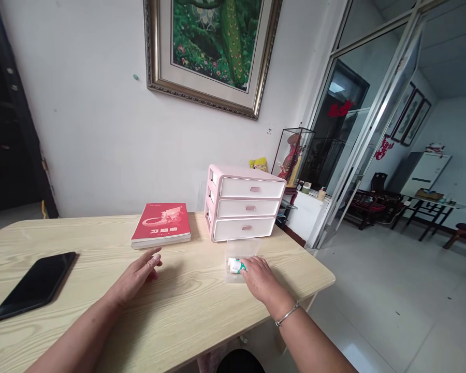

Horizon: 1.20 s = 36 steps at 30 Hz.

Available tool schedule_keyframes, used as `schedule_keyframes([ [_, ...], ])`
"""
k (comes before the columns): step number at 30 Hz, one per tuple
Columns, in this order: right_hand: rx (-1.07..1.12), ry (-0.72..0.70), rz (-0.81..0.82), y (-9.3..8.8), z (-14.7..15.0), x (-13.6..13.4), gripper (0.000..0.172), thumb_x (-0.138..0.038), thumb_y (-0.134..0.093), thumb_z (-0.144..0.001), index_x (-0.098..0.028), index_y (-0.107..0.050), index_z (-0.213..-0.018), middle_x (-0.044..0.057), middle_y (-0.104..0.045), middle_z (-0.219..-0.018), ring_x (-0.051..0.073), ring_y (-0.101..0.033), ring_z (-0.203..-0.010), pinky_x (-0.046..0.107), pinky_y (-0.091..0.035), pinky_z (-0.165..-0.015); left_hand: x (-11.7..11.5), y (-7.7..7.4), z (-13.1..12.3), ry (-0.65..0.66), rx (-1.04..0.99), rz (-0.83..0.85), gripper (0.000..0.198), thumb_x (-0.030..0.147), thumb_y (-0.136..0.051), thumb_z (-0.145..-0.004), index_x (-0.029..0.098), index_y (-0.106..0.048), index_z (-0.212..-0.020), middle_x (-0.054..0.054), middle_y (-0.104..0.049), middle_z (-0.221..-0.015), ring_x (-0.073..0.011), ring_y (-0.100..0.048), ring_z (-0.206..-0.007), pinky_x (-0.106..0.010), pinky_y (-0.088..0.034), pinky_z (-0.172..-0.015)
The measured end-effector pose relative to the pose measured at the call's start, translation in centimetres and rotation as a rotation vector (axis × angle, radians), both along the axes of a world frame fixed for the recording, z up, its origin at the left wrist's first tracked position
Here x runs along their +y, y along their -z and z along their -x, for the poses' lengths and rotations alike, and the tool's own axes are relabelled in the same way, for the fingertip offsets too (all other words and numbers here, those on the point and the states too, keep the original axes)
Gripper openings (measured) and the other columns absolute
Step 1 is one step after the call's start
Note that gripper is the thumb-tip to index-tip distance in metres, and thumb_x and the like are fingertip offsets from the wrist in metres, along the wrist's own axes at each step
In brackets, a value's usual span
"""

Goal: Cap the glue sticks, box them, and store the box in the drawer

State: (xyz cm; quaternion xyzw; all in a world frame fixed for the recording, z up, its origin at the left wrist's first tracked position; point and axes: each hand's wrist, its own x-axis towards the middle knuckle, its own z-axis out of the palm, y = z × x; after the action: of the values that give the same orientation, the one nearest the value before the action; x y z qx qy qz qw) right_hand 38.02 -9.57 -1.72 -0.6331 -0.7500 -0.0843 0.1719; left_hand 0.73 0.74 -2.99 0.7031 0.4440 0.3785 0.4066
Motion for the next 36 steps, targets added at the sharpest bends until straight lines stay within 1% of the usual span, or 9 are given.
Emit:
schedule_keyframes([
  [10, 0.107, -0.029, -0.109, 1.0, 0.0, -2.2, 0.030, -0.023, -0.055, -0.087, -0.024, -0.066, -0.115, 0.008, -0.067, -0.113, 0.025, -0.058, -0.110, 0.043, -0.043, -0.099, 0.2, 0.1, 0.0, -0.014, -0.015, 0.005, 0.071, 0.066, -0.043, -0.087, 0.015, -0.050, -0.136, -0.005, -0.068, -0.089, -0.0204, -0.063, -0.068, -0.036, -0.050, -0.077],
  [15, 0.226, -0.030, -0.169, 2.5, 0.6, -2.4, 0.024, -0.013, -0.052, -0.085, -0.024, -0.069, -0.097, 0.006, -0.068, -0.104, 0.024, -0.059, -0.106, 0.041, -0.046, -0.096, -0.2, -0.3, -0.1, -0.022, 0.025, -0.011, 0.072, 0.067, -0.045, -0.086, 0.014, -0.053, -0.134, -0.007, -0.069, -0.093, -0.0220, -0.065, -0.071, -0.038, -0.049, -0.081],
  [18, 0.293, -0.072, -0.191, 3.0, 2.2, -1.8, 0.022, -0.011, -0.051, -0.086, -0.023, -0.069, -0.092, 0.006, -0.068, -0.101, 0.023, -0.059, -0.104, 0.041, -0.047, -0.096, -0.6, -0.6, -0.4, -0.006, 0.042, -0.008, 0.072, 0.067, -0.045, -0.086, 0.013, -0.054, -0.133, -0.009, -0.069, -0.096, -0.0227, -0.065, -0.075, -0.038, -0.049, -0.082],
  [21, 0.329, -0.146, -0.183, 2.9, 5.3, -1.0, 0.021, -0.012, -0.052, -0.087, -0.023, -0.069, -0.092, 0.005, -0.068, -0.100, 0.023, -0.059, -0.105, 0.042, -0.046, -0.098, -0.8, -0.6, -0.7, 0.000, 0.021, 0.007, 0.072, 0.066, -0.046, -0.085, 0.013, -0.053, -0.134, -0.013, -0.066, -0.111, -0.0257, -0.065, -0.090, -0.038, -0.050, -0.083],
  [25, 0.393, -0.229, -0.182, 2.8, 10.2, 0.1, 0.023, -0.009, -0.054, -0.085, -0.024, -0.070, -0.093, 0.005, -0.068, -0.099, 0.024, -0.059, -0.106, 0.045, -0.046, -0.100, -0.9, -0.5, -1.0, -0.018, -0.017, -0.056, 0.069, 0.063, -0.052, -0.084, 0.017, -0.052, -0.136, -0.015, -0.059, -0.127, -0.0290, -0.058, -0.114, -0.041, -0.047, -0.094],
  [29, 0.493, -0.316, -0.168, 3.1, 13.7, 1.0, 0.022, -0.015, -0.060, -0.085, -0.025, -0.068, -0.103, 0.006, -0.068, -0.107, 0.025, -0.059, -0.111, 0.046, -0.047, -0.101, -1.1, -0.7, -1.1, -0.011, -0.078, -0.106, 0.072, 0.058, -0.057, -0.084, 0.022, -0.042, -0.144, -0.015, -0.050, -0.139, -0.0309, -0.048, -0.129, -0.044, -0.044, -0.100],
  [31, 0.549, -0.331, -0.224, 3.1, 14.3, 1.4, 0.020, -0.021, -0.060, -0.087, -0.025, -0.065, -0.106, 0.008, -0.066, -0.112, 0.025, -0.058, -0.113, 0.046, -0.047, -0.101, -1.1, -0.7, -1.1, 0.003, -0.105, -0.126, 0.072, 0.056, -0.060, -0.083, 0.023, -0.040, -0.145, -0.015, -0.046, -0.144, -0.0315, -0.042, -0.134, -0.045, -0.041, -0.104],
  [33, 0.613, -0.292, -0.314, 2.6, 14.3, 2.0, 0.020, -0.024, -0.057, -0.090, -0.024, -0.061, -0.109, 0.010, -0.063, -0.116, 0.025, -0.056, -0.115, 0.046, -0.045, -0.103, -1.0, -0.6, -1.1, 0.033, -0.120, -0.152, 0.072, 0.054, -0.064, -0.082, 0.023, -0.041, -0.143, -0.015, -0.044, -0.146, -0.0316, -0.040, -0.136, -0.045, -0.038, -0.106],
  [36, 0.697, -0.202, -0.368, 1.6, 13.3, 3.3, 0.036, -0.027, -0.056, -0.091, -0.023, -0.050, -0.126, 0.012, -0.057, -0.128, 0.026, -0.052, -0.122, 0.047, -0.044, -0.105, -0.7, -0.1, -1.0, 0.076, -0.117, -0.189, 0.072, 0.052, -0.071, -0.078, 0.022, -0.045, -0.138, -0.016, -0.045, -0.145, -0.0325, -0.043, -0.134, -0.047, -0.037, -0.108],
])
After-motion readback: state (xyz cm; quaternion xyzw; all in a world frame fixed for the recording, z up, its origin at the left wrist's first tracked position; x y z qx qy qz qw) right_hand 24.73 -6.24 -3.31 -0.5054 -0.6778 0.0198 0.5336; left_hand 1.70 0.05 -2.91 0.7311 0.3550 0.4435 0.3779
